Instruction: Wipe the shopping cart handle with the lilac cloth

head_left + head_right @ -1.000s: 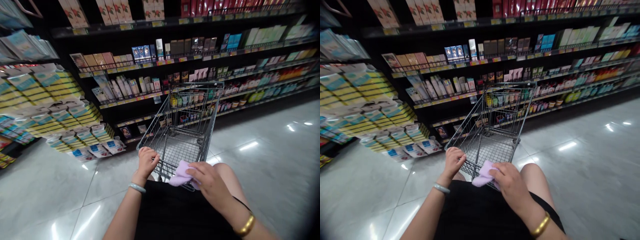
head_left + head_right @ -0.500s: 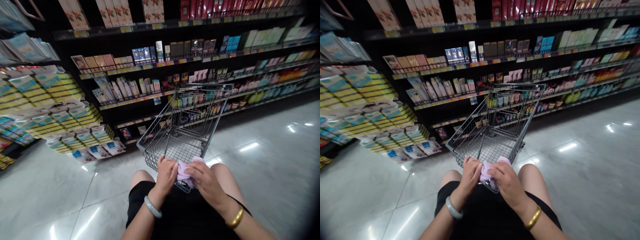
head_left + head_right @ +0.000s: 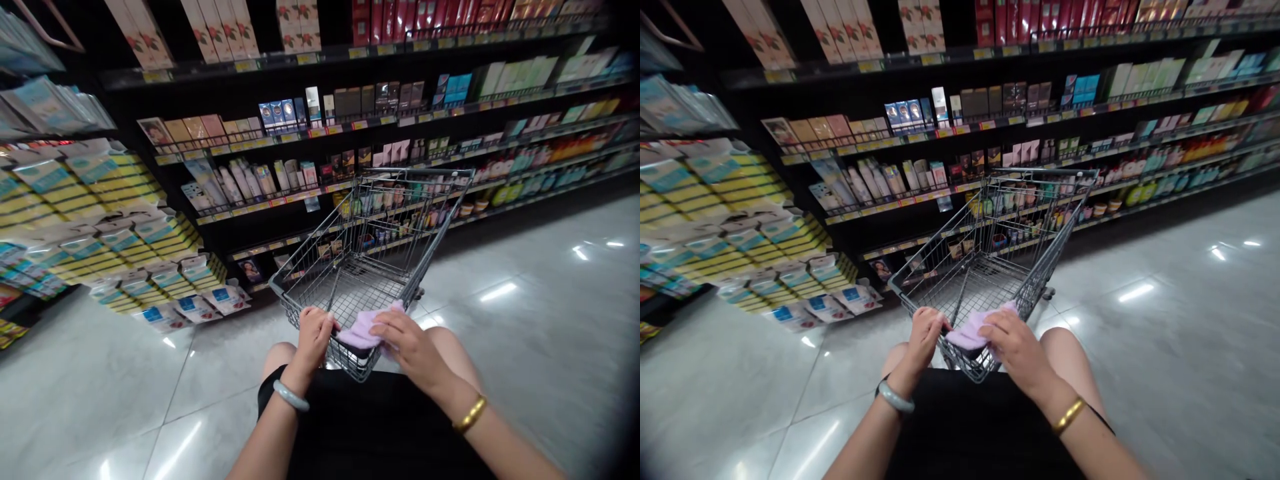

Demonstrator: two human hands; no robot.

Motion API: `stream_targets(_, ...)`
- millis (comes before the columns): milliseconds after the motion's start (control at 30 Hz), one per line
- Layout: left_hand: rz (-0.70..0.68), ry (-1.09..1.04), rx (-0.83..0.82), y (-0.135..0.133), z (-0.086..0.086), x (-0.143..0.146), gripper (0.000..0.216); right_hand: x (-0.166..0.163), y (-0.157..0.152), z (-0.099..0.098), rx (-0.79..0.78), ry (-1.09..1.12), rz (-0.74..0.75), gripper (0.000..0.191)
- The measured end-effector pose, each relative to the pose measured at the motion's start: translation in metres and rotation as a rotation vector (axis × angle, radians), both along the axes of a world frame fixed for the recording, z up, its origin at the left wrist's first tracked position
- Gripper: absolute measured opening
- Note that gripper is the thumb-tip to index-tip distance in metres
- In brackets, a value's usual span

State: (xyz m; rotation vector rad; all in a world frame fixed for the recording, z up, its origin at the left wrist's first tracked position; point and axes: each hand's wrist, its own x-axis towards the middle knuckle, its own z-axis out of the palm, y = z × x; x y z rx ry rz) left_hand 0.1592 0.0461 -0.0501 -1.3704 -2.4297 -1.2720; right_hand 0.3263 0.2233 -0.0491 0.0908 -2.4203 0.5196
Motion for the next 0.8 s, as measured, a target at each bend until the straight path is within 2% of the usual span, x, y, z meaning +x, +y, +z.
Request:
stream_targets(133, 0.011, 0.003, -0.015, -0.003, 0.0, -0.011, 0.056, -0.012, 0.003, 0.001, 0.003, 0.02, -0.104, 0.027)
stream_targets(300, 0.041, -0.004, -0.023, -0.007, -0.003, -0.031, 0.058, -0.017, -0.017, 0.002, 0.023, 0.028, 0.04, 0.024)
stream_targets(433, 0.055, 0.017, -0.055, -0.011, 0.001, -0.036, 0.059, -0.02, 0.002, 0.003, -0.017, 0.079, -0.099, 0.028)
stream_targets(500, 0.103, 0.067, -0.074, -0.01, 0.007, -0.023, 0.055, -0.025, 0.004, 0.003, -0.034, 0.045, -0.118, 0.028)
stream_targets(633, 0.209, 0.205, -0.061, -0.003, 0.01, 0.027, 0.03, -0.034, -0.025, -0.001, -0.015, -0.038, 0.03, 0.028)
stream_targets(733, 0.183, 0.311, -0.067, 0.001, 0.001, 0.052, 0.035, -0.036, -0.035, -0.005, -0.019, -0.048, 0.06, 0.031)
stream_targets(800, 0.157, 0.385, -0.09, 0.003, -0.007, 0.053, 0.044, -0.037, -0.026, -0.005, -0.008, -0.066, 0.051, 0.03)
